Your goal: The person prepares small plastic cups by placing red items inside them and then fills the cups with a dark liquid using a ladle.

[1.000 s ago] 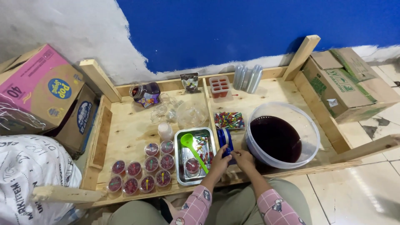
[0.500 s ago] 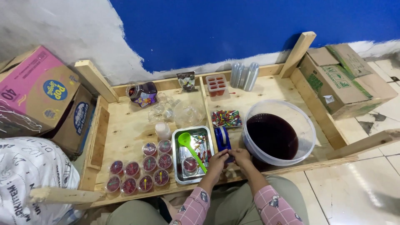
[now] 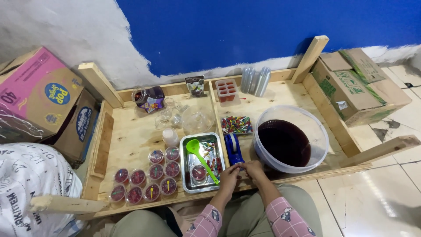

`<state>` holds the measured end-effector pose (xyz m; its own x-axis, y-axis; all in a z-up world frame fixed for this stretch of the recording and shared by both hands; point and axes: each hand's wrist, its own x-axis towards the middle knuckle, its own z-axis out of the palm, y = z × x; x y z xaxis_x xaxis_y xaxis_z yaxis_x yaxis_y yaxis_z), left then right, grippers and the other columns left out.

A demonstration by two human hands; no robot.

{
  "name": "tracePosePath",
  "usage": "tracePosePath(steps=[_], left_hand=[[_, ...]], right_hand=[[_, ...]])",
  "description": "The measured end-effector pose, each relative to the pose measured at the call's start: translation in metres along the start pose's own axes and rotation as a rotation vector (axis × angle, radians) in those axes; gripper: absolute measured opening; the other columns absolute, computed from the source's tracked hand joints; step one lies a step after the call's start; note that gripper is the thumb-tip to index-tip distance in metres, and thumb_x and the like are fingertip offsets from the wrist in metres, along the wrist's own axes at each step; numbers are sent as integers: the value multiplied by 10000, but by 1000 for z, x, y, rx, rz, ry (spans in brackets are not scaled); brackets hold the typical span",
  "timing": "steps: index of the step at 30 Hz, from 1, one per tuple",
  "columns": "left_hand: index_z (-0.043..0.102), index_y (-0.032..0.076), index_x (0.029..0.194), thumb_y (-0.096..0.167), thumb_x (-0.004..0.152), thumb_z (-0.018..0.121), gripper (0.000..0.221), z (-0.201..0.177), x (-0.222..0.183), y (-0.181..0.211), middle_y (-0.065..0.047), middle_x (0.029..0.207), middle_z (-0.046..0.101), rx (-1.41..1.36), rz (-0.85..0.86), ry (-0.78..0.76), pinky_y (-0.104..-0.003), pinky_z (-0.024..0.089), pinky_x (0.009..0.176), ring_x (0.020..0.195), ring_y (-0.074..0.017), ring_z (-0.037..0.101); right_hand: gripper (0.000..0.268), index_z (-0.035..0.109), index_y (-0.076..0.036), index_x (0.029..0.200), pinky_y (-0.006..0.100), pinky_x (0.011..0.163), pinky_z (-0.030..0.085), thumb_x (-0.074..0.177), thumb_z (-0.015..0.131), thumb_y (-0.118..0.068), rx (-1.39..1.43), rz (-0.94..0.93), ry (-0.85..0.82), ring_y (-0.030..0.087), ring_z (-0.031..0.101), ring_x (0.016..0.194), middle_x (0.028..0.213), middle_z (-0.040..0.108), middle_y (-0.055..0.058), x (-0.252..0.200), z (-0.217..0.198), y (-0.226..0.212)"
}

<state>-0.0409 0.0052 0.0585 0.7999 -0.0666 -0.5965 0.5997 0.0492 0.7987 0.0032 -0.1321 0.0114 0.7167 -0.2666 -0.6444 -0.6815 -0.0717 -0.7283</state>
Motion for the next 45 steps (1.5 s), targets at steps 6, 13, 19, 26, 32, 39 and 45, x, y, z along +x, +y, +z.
tracePosePath(steps=[6, 13, 19, 26, 32, 39, 45], left_hand=[[714, 118, 1294, 178, 981, 562, 353, -1, 13, -17, -25, 1200, 758, 227, 121, 14, -230, 543, 863, 1000, -124, 709], [743, 111, 1230, 172, 961, 577, 322, 0, 25, -31, -38, 1133, 774, 285, 202, 59, -247, 547, 838, 957, -144, 721], [743, 104, 1198, 205, 948, 591, 309, -2, 39, -47, -69, 1158, 742, 436, 344, 65, -297, 546, 856, 989, -205, 714], [706, 56, 1210, 236, 955, 573, 340, -1, 48, -60, -97, 1217, 701, 554, 491, 67, -335, 529, 914, 1056, -258, 683], [672, 50, 1266, 230, 953, 554, 379, 1, 58, -72, -102, 1289, 642, 623, 496, 59, -349, 510, 950, 1116, -273, 648], [627, 22, 1314, 162, 890, 569, 450, -1, 66, -78, -117, 1347, 580, 648, 501, 8, -358, 494, 983, 1165, -298, 606], [608, 19, 1339, 206, 920, 588, 459, -4, 66, -73, -111, 1408, 527, 609, 436, -74, -343, 480, 1011, 1183, -276, 593]], right_hand=[[196, 713, 70, 737, 288, 436, 391, 905, 709, -32, 88, -60, -35, 178, 490, 459, 612, 594, 105, 23, 0, 21], [180, 731, 50, 780, 283, 435, 378, 921, 706, -59, 18, -42, -10, 170, 494, 457, 594, 569, 80, 14, 1, 17], [185, 770, 70, 818, 289, 489, 458, 913, 727, -83, -39, -58, 10, 177, 516, 503, 649, 617, 99, 18, 1, 22], [167, 785, 85, 859, 281, 442, 437, 880, 646, -7, -30, -93, -22, 183, 568, 475, 621, 660, 138, 10, 4, 19], [151, 768, 84, 813, 292, 460, 441, 860, 675, -25, -10, -79, -19, 185, 547, 499, 633, 653, 139, 17, 5, 22], [123, 705, 65, 776, 281, 421, 354, 872, 713, -13, 192, 43, -67, 169, 485, 493, 648, 599, 118, 54, 6, 39], [190, 649, 20, 711, 291, 376, 355, 886, 700, -34, 293, 115, -65, 175, 481, 451, 596, 549, 92, 52, 5, 37]])
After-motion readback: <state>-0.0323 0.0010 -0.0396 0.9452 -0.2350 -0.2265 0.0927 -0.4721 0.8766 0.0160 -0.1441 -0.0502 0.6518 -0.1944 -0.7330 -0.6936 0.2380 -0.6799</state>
